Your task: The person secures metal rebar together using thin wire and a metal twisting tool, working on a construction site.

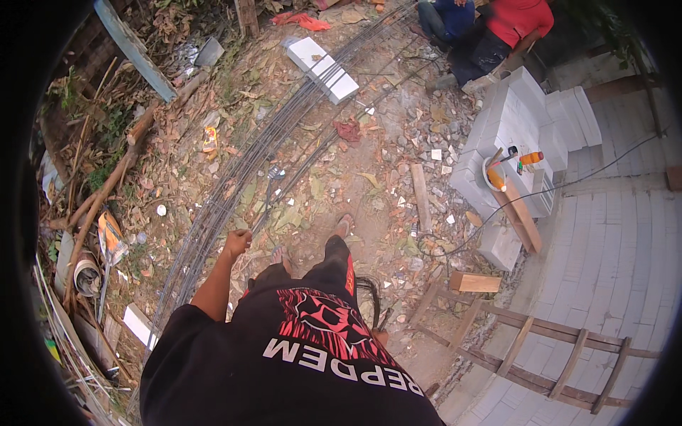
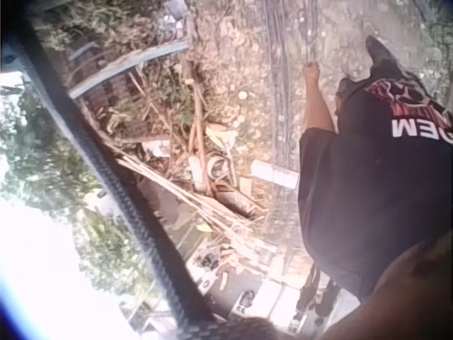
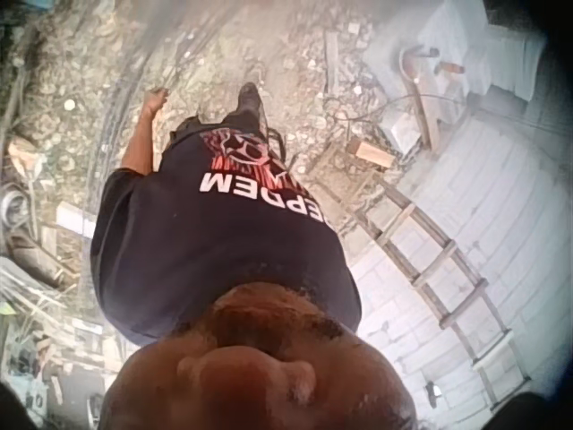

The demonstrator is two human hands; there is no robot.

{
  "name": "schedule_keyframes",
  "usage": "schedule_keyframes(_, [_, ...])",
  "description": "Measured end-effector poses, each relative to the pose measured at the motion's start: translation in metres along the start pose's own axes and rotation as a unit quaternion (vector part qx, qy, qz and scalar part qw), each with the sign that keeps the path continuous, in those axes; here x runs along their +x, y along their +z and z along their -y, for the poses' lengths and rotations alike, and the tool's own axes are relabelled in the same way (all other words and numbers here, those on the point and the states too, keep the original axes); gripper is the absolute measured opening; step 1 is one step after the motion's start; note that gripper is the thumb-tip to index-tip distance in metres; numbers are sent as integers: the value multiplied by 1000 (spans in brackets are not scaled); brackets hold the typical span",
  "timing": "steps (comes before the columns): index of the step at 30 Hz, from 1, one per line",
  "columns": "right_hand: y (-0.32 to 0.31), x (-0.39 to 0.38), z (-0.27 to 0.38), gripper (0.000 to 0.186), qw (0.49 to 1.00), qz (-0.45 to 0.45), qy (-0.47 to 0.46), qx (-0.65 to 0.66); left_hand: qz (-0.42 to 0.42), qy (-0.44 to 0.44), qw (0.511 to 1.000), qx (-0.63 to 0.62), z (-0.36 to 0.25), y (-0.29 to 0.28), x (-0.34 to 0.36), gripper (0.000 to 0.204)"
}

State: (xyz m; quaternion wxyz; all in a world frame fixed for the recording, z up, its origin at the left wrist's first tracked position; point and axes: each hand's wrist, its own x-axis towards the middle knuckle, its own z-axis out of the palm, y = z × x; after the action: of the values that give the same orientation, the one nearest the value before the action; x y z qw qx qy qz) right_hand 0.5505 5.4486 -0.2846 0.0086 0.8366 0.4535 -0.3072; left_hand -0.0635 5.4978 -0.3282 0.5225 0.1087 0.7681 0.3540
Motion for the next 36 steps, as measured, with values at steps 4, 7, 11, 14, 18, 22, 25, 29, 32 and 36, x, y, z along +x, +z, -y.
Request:
schedule_keyframes(4, [-23, 80, 72, 33, 999, 47, -10, -19, -36, 10, 997, -61, -53, 39, 51, 34])
schedule_keyframes(7, [-49, 148, 129, 33, 997, 66, -22, -28, -48, -55, 994, -80, -71, 80, 74, 36])
schedule_keyframes(11, [-111, 263, 248, 32, 994, 91, -50, -34, -37, -140, 985, -95, -82, 135, 85, 38])
schedule_keyframes(14, [-150, 355, 308, 32, 995, 66, -76, -2, -19, -34, 997, -67, -82, 163, 108, 41])
schedule_keyframes(18, [-193, 440, 434, 31, 992, 31, -116, 43, -27, -4, 982, -187, -125, 182, 131, 38])
schedule_keyframes(22, [-223, 505, 539, 22, 978, -57, -198, -36, -111, -182, 959, -186, -181, 189, 161, 37])
schedule_keyframes(25, [-230, 562, 627, 16, 961, -59, -267, 48, -107, -222, 951, -188, -206, 174, 212, 37])
schedule_keyframes(29, [-230, 588, 703, 20, 960, -18, -265, 85, -133, -137, 958, -215, -272, 148, 261, 42])
schedule_keyframes(32, [-227, 607, 764, 19, 964, 3, -247, 102, -186, -101, 943, -257, -356, 144, 275, 42])
schedule_keyframes(36, [-197, 626, 838, 20, 971, 48, -216, 86, -221, -93, 929, -282, -386, 160, 277, 49])
